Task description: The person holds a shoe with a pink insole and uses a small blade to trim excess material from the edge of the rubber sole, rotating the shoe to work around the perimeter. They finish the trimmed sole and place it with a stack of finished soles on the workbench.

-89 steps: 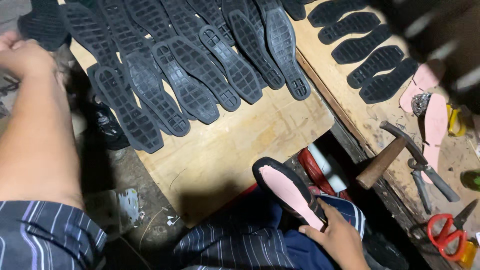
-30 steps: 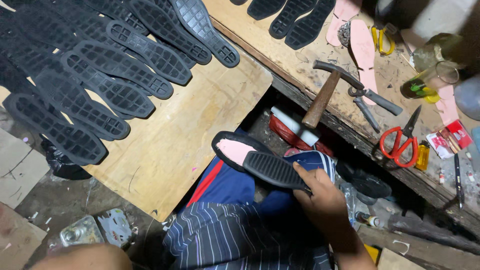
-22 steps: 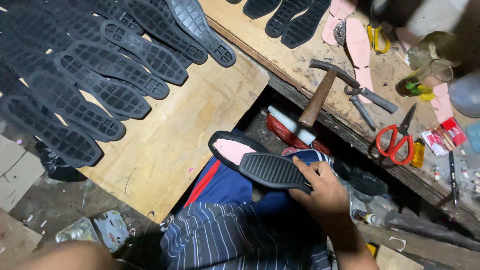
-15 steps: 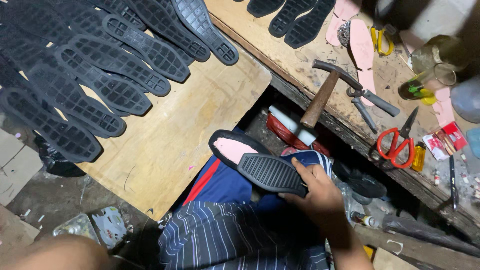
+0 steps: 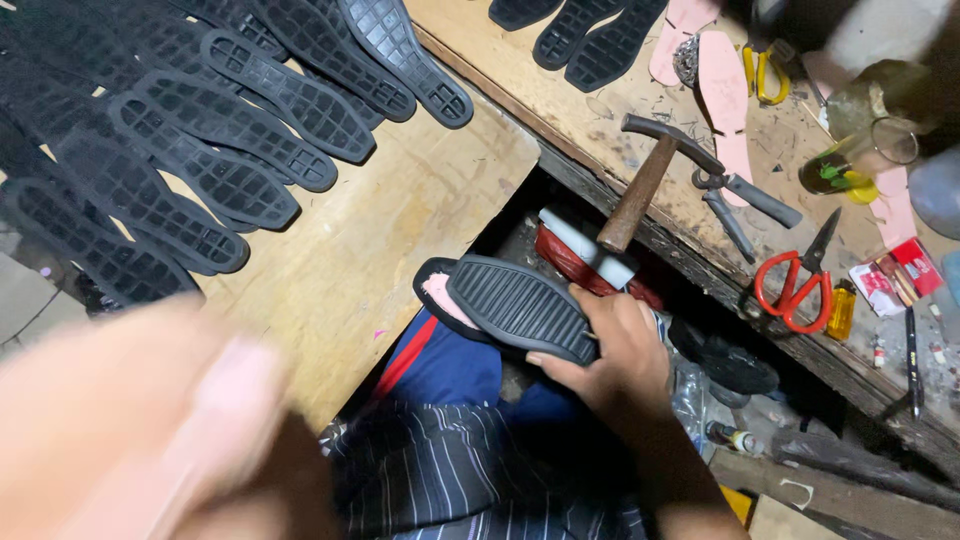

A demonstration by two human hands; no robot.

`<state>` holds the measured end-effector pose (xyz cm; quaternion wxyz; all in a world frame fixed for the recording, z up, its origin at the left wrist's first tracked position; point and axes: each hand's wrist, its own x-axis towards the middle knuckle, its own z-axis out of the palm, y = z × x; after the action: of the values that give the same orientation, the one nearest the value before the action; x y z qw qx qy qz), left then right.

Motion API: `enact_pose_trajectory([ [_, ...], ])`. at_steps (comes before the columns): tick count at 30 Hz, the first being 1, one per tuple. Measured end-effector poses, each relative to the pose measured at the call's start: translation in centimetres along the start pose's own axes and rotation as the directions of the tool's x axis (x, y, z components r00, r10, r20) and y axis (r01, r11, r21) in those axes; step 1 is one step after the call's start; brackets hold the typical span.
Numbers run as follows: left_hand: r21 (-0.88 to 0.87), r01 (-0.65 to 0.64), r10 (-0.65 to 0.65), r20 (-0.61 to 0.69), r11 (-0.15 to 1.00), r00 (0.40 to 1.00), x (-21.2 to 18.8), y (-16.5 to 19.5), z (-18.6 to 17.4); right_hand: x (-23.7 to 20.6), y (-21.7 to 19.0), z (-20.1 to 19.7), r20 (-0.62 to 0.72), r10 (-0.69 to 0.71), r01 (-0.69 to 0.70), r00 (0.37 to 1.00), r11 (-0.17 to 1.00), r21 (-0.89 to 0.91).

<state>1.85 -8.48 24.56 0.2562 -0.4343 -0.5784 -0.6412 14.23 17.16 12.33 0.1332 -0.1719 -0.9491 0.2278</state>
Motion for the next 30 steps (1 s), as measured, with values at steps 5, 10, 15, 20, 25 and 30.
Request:
enact_pose_trajectory([
  [5, -0.058, 0.846, -0.835, 0.137, 0.530, 0.533, -8.5, -11.4, 5.8, 0.5, -0.7, 2.3, 0.157, -0.023, 0.040, 0.987, 0.994, -0.103],
  [10, -0.182, 0.941, -0.923, 0.212, 0.287, 0.322, -14.9, -15.4, 6.6, -0.4, 0.6, 3.8, 0.135, -0.086, 0.094, 0.987, 0.994, -0.057],
  [15, -0.258, 0.929, -0.923, 0.212, 0.265, 0.322, -12.0, -13.3, 7.3, -0.7, 1.1, 3.9, 0.096, -0.082, 0.082, 0.992, 0.997, 0.011],
  [20, -0.380, 0.845, -0.839, 0.249, 0.376, 0.484, -8.6, -8.9, 6.3, -1.0, -1.8, 3.6, 0.024, -0.071, 0.063, 0.997, 0.968, 0.243],
  [25, -0.473, 0.762, -0.779, 0.220, 0.442, 0.588, -6.5, -7.7, 5.1, -0.5, -5.4, 4.5, 0.047, -0.073, 0.053, 0.996, 0.940, 0.337],
  [30, -0.501, 0.767, -0.800, 0.216, 0.400, 0.559, -7.3, -7.6, 4.0, -0.3, -6.4, 3.6, -0.134, -0.235, 0.261, 0.963, 0.938, 0.227],
])
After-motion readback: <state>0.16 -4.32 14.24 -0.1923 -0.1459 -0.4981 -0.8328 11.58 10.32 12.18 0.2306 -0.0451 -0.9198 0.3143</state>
